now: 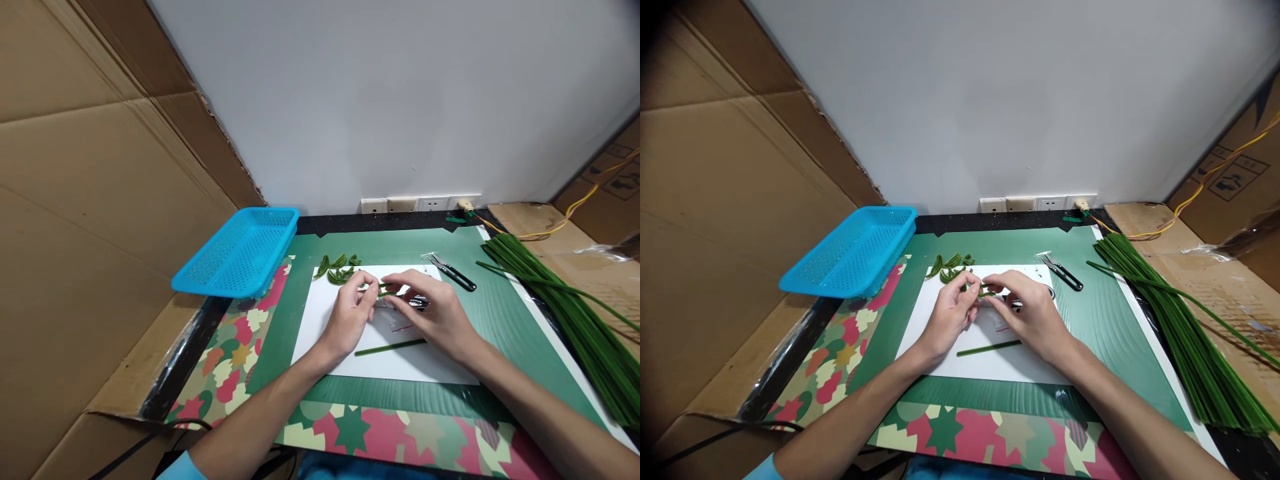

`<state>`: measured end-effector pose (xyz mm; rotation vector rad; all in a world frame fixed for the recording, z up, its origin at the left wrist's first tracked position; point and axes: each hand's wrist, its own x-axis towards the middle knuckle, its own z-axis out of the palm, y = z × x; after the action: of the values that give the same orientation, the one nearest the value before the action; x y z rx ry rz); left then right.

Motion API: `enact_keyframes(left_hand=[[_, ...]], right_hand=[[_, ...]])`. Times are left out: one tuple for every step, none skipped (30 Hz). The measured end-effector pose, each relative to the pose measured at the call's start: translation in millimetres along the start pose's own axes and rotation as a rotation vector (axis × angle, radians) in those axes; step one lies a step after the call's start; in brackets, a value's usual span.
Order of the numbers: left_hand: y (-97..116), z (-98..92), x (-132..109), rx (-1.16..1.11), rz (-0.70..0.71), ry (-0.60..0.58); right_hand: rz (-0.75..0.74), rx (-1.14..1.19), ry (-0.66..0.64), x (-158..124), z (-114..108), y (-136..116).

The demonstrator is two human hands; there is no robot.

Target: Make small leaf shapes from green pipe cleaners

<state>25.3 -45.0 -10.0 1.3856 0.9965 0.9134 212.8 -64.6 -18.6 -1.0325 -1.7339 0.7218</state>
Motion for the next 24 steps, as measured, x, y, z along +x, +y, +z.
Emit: enact_keyframes(left_hand=[[-0.5, 0.1, -0.3, 0.001, -0.002, -0.01], [-0.7, 0.2, -0.6, -0.002, -0.004, -0.016], [-0.6, 0.4, -0.9, -0.012, -0.007, -0.022], [-0.2, 0.7, -1.2, -0.025, -0.011, -0.03], [0.3, 0.9, -1.5, -0.039, -0.016, -0.043], [1.0, 1.1, -1.6, -0.052, -0.023, -0.061], [1.6, 1.3, -1.7, -0.061, -0.031, -0.082], [2.1, 1.2, -1.6, -0.067, -0.04, -0.1], [2.4, 1.1, -1.3, -0.072, -0.05, -0.114], [2.7, 0.8, -0.9, -0.077, -0.06, -0.123], [2.9, 0.4, -0.3, -0.083, -0.069, -0.127], [3.2, 0.0, 0.4, -0.091, -0.077, -0.127], [3.4, -0.3, 1.1, -0.1, -0.082, -0.123], [3.7, -0.6, 1.7, -0.11, -0.086, -0.12], [4.0, -0.6, 2.2, -0.12, -0.088, -0.117], [4.4, -0.6, 2.5, -0.13, -0.09, -0.113], [4.7, -0.4, 2.7, -0.141, -0.092, -0.112], [5.0, -0.1, 2.7, -0.15, -0.092, -0.111], [5.3, 0.1, 2.6, -0.157, -0.089, -0.111], [5.6, 0.4, 2.4, -0.159, -0.083, -0.111], [6.1, 0.5, 2.1, -0.157, -0.073, -0.109], [6.6, 0.5, 1.6, -0.149, -0.06, -0.105], [7.3, 0.5, 1.1, -0.136, -0.046, -0.099], [8.0, 0.5, 0.4, -0.12, -0.032, -0.091]], right_hand=[[-0.038, -0.033, -0.002, -0.8, 0.6, 1.5], [-0.068, -0.059, -0.003, -1.5, 1.3, 2.8], [-0.088, -0.078, 0.002, -2.0, 1.8, 3.7], [-0.099, -0.094, 0.008, -2.3, 2.2, 4.3], [-0.105, -0.11, 0.014, -2.5, 2.2, 4.7], [-0.11, -0.124, 0.022, -2.6, 1.9, 4.7], [-0.117, -0.135, 0.034, -2.7, 1.5, 4.7], [-0.125, -0.147, 0.045, -2.6, 0.9, 4.6], [-0.132, -0.161, 0.054, -2.6, 0.2, 4.6], [-0.138, -0.175, 0.06, -2.6, -0.4, 4.6], [-0.144, -0.188, 0.068, -2.7, -0.8, 4.7], [-0.148, -0.197, 0.075, -2.7, -1.1, 4.8], [-0.151, -0.202, 0.086, -2.7, -1.3, 4.8], [-0.151, -0.206, 0.1, -2.6, -1.3, 4.9], [-0.15, -0.206, 0.116, -2.6, -1.3, 4.8], [-0.146, -0.205, 0.129, -2.5, -1.3, 4.7], [-0.141, -0.201, 0.138, -2.3, -1.3, 4.4], [-0.131, -0.195, 0.14, -2.2, -1.3, 4.0], [-0.12, -0.184, 0.138, -2.1, -1.3, 3.4], [-0.107, -0.171, 0.134, -2.1, -1.3, 2.7], [-0.092, -0.155, 0.131, -1.9, -1.2, 1.8], [-0.071, -0.136, 0.129, -1.8, -1.2, 0.8], [-0.047, -0.112, 0.128, -1.5, -1.2, -0.3], [-0.017, -0.083, 0.123, -1.2, -1.4, -1.5]])
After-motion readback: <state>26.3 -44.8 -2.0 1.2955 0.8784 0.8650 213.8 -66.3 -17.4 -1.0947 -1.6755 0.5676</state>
